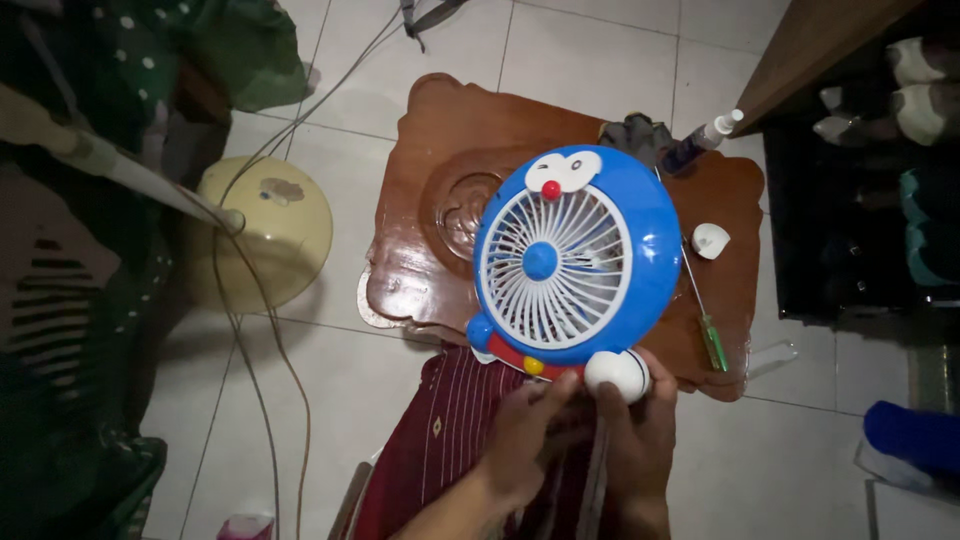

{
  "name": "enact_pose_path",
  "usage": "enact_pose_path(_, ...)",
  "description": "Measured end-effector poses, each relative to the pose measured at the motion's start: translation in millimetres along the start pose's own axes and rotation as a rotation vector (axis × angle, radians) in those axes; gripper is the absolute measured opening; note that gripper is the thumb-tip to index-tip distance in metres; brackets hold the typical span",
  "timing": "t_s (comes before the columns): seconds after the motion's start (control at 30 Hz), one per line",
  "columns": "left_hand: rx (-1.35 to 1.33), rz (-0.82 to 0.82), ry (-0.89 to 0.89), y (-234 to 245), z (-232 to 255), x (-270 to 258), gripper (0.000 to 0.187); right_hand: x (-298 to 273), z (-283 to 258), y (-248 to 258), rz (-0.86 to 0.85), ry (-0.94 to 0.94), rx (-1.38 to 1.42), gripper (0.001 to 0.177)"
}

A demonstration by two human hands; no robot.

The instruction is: The person assembles a small blue and white electric fan by attaching white spherical components to the base and using a screwdriver to tighten screws on the back. The person repeatedly adjusts and secures the parts while holding the fan over a wooden table.

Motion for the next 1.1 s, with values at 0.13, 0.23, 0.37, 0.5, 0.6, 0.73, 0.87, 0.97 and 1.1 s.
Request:
enact_pose_path(0.13, -0.231, -0.158, 0.093, 5, -27, 16, 0.033, -3, 14, 10, -0.01, 0.001, 0.085, 0.052)
enact_pose_path(0.23, -0.313, -0.241, 0.095, 8, -44, 35, 0.032, -6, 20, 16, -0.039, 0.031, 0.163, 0.05)
enact_pose_path(0.37, -0.366, -0.354, 0.052, 14, -55, 54, 0.03, -6, 25, 21, -0.046, -0.046, 0.256, 0.055)
enact_pose_path(0.5, -0.335, -0.306, 0.088, 15, -61, 59, 0.031, -2, 29, 30, 0.005, -0.24, 0.229, 0.06)
enact_pose_path(0.6, -0.326, -0.237, 0.025, 8, -60, 61, 0.033, -2, 29, 37, -0.067, -0.173, 0.311, 0.057)
enact_pose_path(0.73, -0.252, -0.15, -0.04, 1, -56, 57, 0.034, 2, 30, 42, -0.13, -0.203, 0.509, 0.058)
enact_pose_path(0.87, -0.211, -0.186, -0.133, -6, -48, 52, 0.035, 8, 34, 42, -0.115, -0.201, 0.559, 0.059)
enact_pose_path(0.97, -0.172, -0.121, -0.115, -11, -40, 48, 0.038, 10, 36, 44, -0.114, -0.205, 0.572, 0.059)
enact_pose_path(1.1, -0.123, -0.06, -0.053, -18, -35, 47, 0.041, 16, 40, 50, -0.096, -0.233, 0.558, 0.058)
Point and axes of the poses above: each hand's wrist, its own x-axis towards the middle knuckle, its own y-axis out of the back of the hand, z = x × y, the point moved 1 cm from there along x, towards the middle knuckle, and after that the axes turned 6 degrees about y, right-handed, at the moved point
